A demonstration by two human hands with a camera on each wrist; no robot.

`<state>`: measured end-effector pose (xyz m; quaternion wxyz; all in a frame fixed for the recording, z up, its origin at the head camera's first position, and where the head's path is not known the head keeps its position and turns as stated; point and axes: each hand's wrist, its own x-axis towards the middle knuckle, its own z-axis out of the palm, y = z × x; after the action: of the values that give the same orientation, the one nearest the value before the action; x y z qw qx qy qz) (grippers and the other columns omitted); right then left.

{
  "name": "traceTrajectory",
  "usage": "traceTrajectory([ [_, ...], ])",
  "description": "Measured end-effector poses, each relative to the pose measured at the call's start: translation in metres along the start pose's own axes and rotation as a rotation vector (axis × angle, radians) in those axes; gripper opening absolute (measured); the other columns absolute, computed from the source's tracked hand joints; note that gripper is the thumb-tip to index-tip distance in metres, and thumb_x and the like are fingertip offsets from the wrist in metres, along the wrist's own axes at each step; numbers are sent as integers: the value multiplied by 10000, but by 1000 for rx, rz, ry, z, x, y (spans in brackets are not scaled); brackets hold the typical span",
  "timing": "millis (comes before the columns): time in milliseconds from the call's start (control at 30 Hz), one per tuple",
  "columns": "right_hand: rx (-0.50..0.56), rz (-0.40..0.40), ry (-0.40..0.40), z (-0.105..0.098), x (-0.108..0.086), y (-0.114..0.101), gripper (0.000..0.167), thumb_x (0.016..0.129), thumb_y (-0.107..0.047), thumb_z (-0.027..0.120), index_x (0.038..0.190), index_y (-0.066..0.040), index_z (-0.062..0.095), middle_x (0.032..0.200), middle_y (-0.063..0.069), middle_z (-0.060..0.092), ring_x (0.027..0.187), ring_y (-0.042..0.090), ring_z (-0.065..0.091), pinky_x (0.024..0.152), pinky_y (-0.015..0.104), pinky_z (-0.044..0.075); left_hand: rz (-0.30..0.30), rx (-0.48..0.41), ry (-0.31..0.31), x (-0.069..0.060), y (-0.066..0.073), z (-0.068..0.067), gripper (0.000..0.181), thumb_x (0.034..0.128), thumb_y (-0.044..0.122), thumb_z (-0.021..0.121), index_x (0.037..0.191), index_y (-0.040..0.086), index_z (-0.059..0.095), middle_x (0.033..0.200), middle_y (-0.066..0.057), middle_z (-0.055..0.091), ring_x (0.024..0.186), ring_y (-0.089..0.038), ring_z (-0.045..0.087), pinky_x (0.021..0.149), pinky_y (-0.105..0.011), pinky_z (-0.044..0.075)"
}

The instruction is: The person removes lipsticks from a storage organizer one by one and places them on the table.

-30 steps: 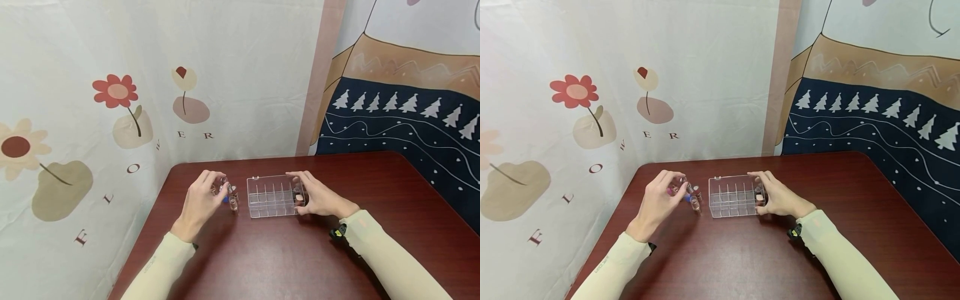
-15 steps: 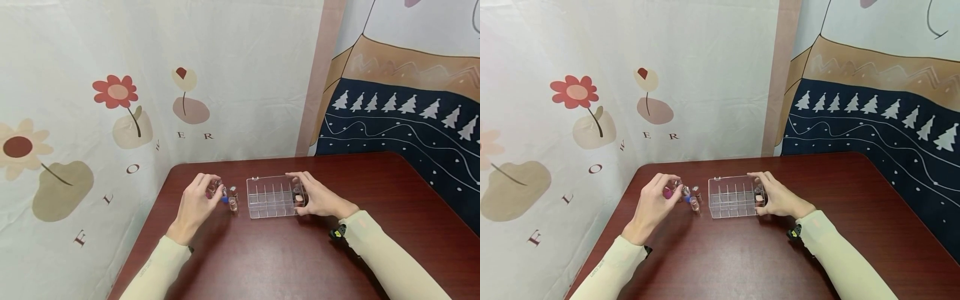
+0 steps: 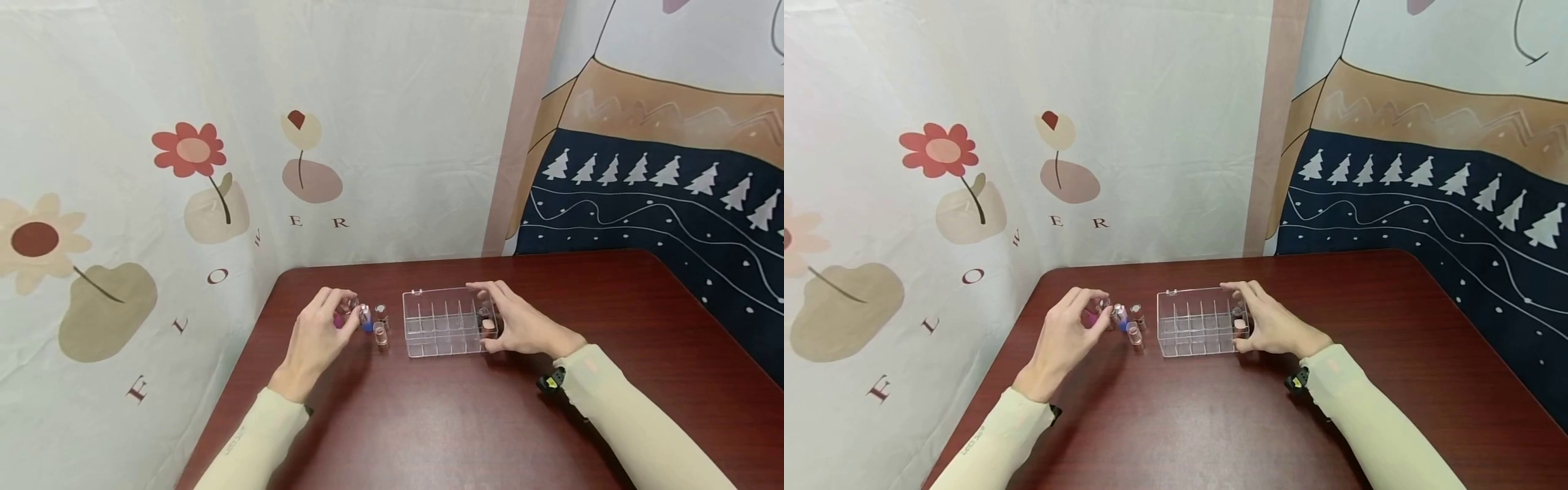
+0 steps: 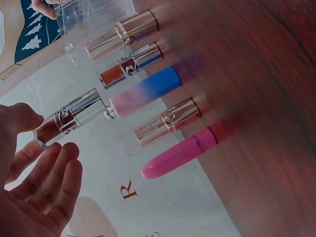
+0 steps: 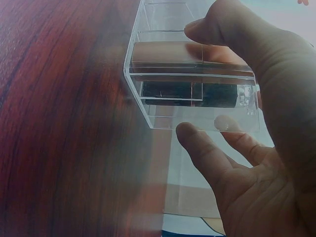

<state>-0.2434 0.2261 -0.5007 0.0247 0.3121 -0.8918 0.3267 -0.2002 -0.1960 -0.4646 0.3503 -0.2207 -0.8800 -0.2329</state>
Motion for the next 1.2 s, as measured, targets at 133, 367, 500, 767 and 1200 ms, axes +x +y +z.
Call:
traceTrajectory([
  [133,1,-1,2,0,0,0,1162,775,-86,1018,1761,-189,410,1537,114,609,1429,288,694,1101,512,621,-14,2,-14,-2,-2,1,210,955,44,914,1142,61,818,1000,-113,744,741,-110,656,651,-286,590],
  [367,0,-8,4,0,0,0,1164,769,-84,1016,1760,-176,412,1539,119,608,1429,288,691,1100,507,620,-29,20,-61,-6,-4,3,203,962,84,931,1132,70,821,1001,-107,746,739,-101,658,655,-295,594],
  [500,0,-9,4,0,0,0,1160,771,-87,1014,1759,-170,413,1533,115,609,1424,286,693,1098,506,621,-35,27,-83,-8,-6,5,205,966,100,934,1131,82,815,1001,-103,743,746,-112,660,666,-309,599],
  [767,-2,-8,4,0,0,-1,1156,771,-87,1012,1756,-162,412,1533,121,607,1426,291,697,1111,522,623,-56,36,-131,-10,-6,6,206,960,91,934,1121,89,806,1009,-110,746,771,-173,676,676,-337,606],
  [1200,-5,-15,6,0,1,0,1163,768,-86,1020,1756,-156,410,1529,128,608,1425,290,696,1109,512,622,-89,51,-205,-12,-6,9,196,954,80,914,1108,95,794,982,-85,725,792,-217,715,667,-342,599],
])
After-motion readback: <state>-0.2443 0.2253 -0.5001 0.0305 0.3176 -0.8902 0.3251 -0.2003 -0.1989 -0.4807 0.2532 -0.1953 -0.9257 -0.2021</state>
